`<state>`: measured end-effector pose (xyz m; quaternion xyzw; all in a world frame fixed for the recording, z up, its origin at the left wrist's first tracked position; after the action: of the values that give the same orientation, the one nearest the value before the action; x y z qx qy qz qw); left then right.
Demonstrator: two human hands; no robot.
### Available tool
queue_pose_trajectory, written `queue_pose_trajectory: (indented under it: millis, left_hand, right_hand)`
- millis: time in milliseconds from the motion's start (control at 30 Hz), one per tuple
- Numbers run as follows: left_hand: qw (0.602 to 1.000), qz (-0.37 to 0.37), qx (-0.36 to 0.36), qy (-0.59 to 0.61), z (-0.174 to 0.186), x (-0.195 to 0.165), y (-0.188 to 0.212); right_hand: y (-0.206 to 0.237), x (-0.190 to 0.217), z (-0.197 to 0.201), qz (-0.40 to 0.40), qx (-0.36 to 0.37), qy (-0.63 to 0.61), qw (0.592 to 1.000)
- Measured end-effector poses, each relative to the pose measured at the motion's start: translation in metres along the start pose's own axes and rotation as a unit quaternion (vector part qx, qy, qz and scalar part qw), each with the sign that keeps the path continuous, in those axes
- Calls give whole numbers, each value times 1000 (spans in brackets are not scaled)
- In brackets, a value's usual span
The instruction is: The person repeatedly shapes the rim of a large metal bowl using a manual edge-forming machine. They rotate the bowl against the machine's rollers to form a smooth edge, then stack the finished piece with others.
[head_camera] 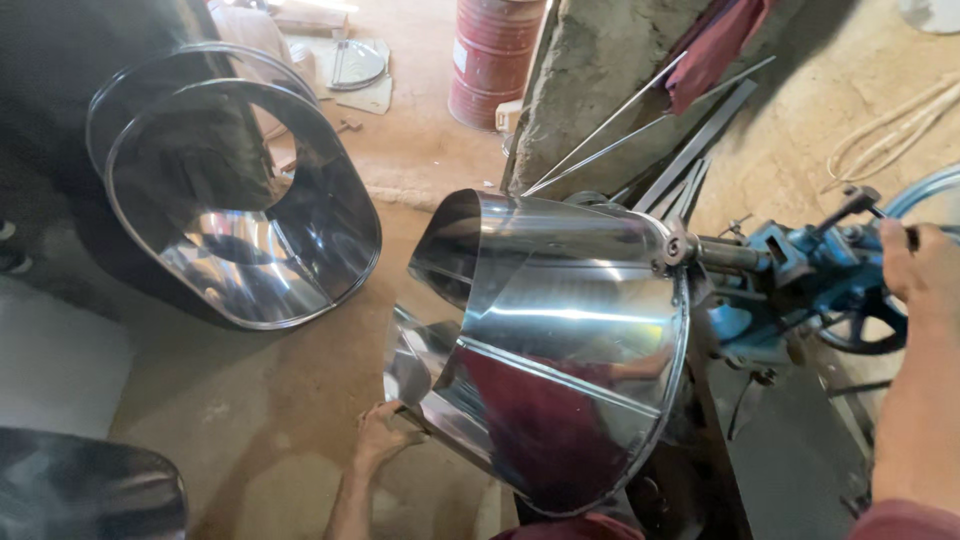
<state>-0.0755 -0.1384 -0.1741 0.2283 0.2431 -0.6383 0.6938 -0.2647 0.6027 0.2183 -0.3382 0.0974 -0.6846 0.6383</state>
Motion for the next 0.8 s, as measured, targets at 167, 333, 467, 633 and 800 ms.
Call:
queue_pose_trajectory:
  millis: [167,333,467,633,800]
  left_hand:
    - [992,55,88,-65,-9,5,-22]
    - [984,101,132,-66,-6,8,-26]
    - [993,87,77,33,-6,7,-21]
    - [978,69,54,188,-17,7,-2]
    - [967,94,30,237,-22,-7,34]
  right_hand:
    - [-9,-9,-13,-29,-15,-64,997]
    - [-12,-8,-12,-9,-29,-27,999]
    - [-8,-1,-9,8,-26,0,1000]
    - [-5,-8,-3,44,-4,241,970]
    - [4,-18,6,68,-71,196,976]
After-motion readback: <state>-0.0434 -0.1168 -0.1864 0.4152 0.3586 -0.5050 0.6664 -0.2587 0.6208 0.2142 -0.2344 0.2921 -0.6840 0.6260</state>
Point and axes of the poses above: each hand's wrist, its own y-axis away from the middle knuckle, its own z-axis out of the back of the hand, x = y × z, the point moved 5 cm from there along -y, towards the middle knuckle, and after that the axes turned 13 degrees about -y, right-handed, at the moved point
